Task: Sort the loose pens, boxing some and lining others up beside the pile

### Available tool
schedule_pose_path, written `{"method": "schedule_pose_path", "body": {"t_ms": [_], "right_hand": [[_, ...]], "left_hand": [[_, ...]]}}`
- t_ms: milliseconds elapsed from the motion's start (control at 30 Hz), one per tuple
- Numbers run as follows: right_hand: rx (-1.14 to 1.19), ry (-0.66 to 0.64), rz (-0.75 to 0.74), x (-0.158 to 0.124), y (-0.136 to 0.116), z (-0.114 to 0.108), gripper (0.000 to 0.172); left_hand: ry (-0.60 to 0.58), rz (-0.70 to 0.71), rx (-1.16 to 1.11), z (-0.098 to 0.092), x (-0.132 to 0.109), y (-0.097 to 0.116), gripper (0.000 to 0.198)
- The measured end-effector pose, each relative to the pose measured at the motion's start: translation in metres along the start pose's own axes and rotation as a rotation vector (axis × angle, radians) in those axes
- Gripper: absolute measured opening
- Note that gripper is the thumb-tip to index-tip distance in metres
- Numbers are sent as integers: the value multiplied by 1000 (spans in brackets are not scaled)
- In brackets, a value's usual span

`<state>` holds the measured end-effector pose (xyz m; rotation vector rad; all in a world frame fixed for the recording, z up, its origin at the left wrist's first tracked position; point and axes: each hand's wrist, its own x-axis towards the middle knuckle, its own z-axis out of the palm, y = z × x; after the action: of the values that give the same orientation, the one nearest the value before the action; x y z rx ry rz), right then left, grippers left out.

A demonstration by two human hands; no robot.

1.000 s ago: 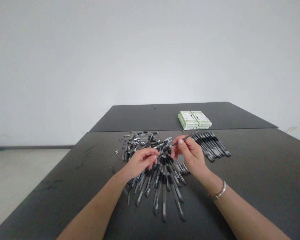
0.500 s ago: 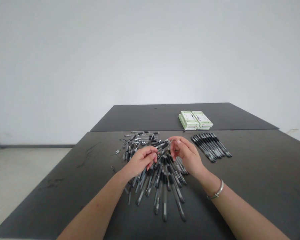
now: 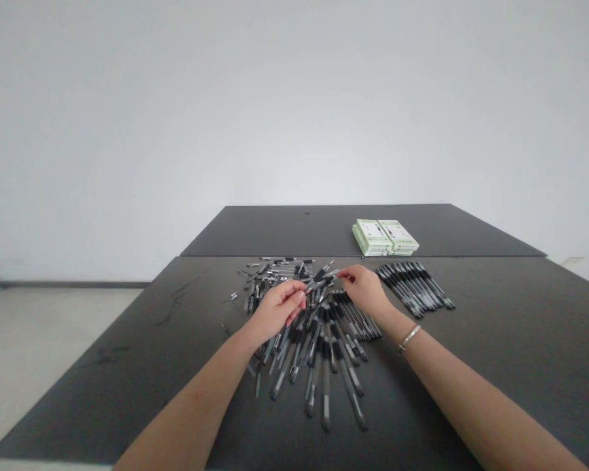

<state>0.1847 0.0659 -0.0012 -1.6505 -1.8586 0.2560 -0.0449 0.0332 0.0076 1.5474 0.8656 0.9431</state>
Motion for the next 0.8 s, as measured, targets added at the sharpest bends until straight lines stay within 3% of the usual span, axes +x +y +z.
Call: {"method": "schedule_pose_path", "body": {"t_ms": [433,633,800], "right_hand": [[-270,-272,-108,23,-4,6,19],[-262,-274,-114,25,-7,6,13],[-136,-202,-102,22,-9,3,8]], "left_hand": [[-2,-15,9,-1,0,1,32],[-5,-19,7,-1,0,0,33],[-11,-7,8,0,-1,-1,31]]}}
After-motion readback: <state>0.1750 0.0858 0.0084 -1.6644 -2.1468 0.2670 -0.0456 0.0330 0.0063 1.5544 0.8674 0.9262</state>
